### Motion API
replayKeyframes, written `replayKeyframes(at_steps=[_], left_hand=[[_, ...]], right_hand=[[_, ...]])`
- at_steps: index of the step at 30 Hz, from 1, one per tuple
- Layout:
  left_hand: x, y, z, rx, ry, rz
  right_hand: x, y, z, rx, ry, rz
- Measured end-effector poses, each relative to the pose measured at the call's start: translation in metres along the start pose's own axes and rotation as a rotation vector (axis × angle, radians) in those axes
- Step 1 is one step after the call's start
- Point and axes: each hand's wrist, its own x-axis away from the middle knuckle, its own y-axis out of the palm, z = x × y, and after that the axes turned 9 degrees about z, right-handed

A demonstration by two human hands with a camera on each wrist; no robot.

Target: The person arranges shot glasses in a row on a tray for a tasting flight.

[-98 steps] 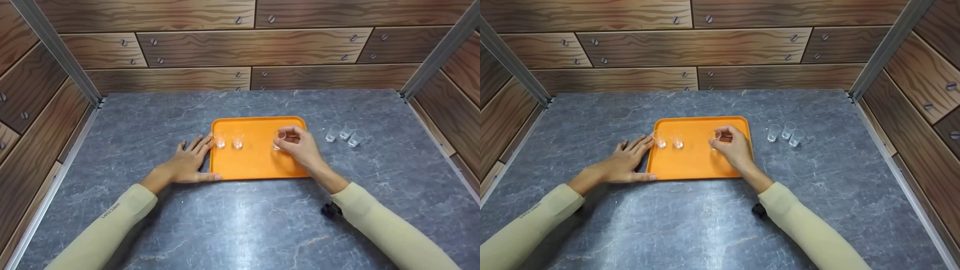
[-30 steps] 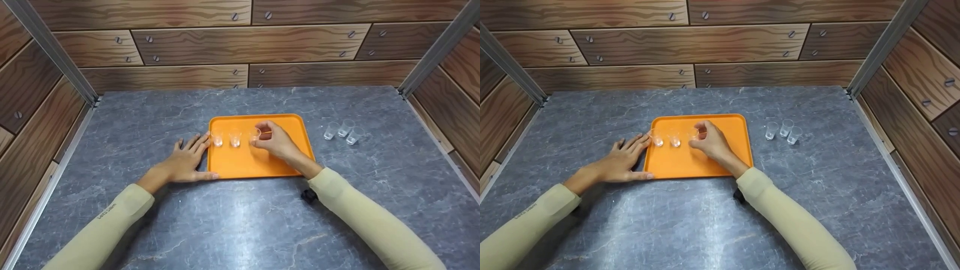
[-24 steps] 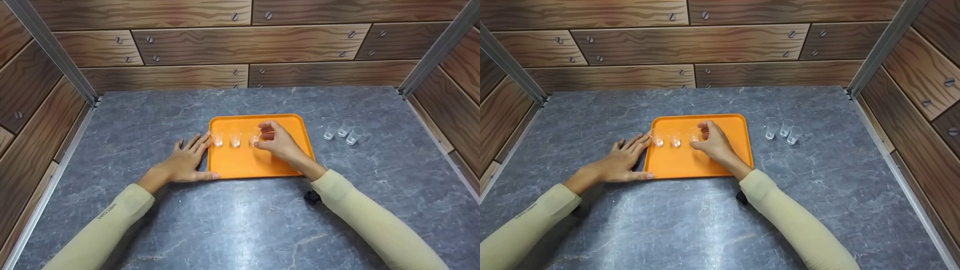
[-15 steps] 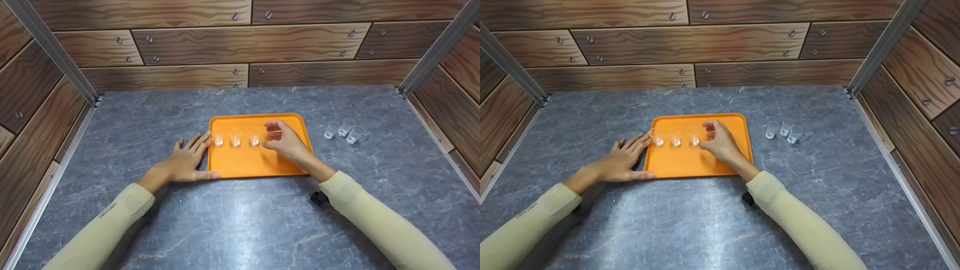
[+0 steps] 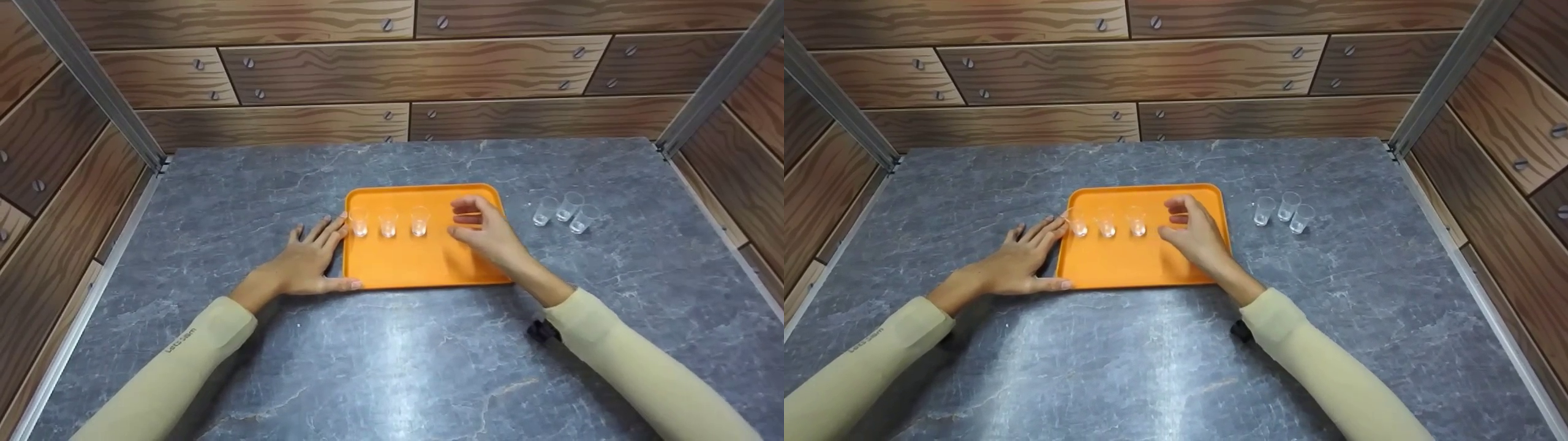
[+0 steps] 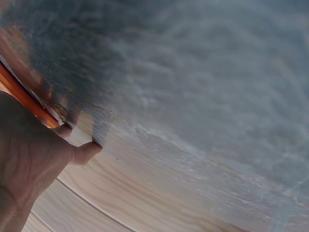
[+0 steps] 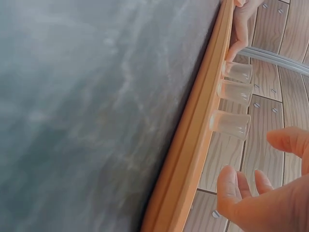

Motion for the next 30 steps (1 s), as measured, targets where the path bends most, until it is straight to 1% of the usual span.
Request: replayKeyframes(at_steps=[6,12,17,20,24,26,30], left_hand=[[-0.001,-0.002,0.001,-0.012,-0.015,-0.013],[0.000,-0.001,0.001,-0.006,-0.024,-0.022],[-0.001,-0.001,0.002,-0.009,-0.017,-0.004],[-0.002,-0.001,0.002,-0.003,-0.016,0.001],[-0.002,0.001,0.001,0.004,-0.008,-0.005],[-0.001,0.001,0.001,0.004,-0.002,0.000],[0.000,0.001,0.000,-0.007,-0.008,-0.005]], right_hand=[[0.005,-0.012,0.005,-0.032,-0.047,0.073],[0.014,-0.027,0.007,-0.053,-0.041,0.149],[0.020,-0.039,0.007,-0.049,-0.066,0.212],[0.024,-0.047,0.008,-0.050,-0.089,0.236],[0.031,-0.059,0.014,-0.054,-0.107,0.270],[0.034,-0.064,0.017,-0.064,-0.115,0.298],[0.038,-0.076,0.020,-0.060,-0.131,0.353]])
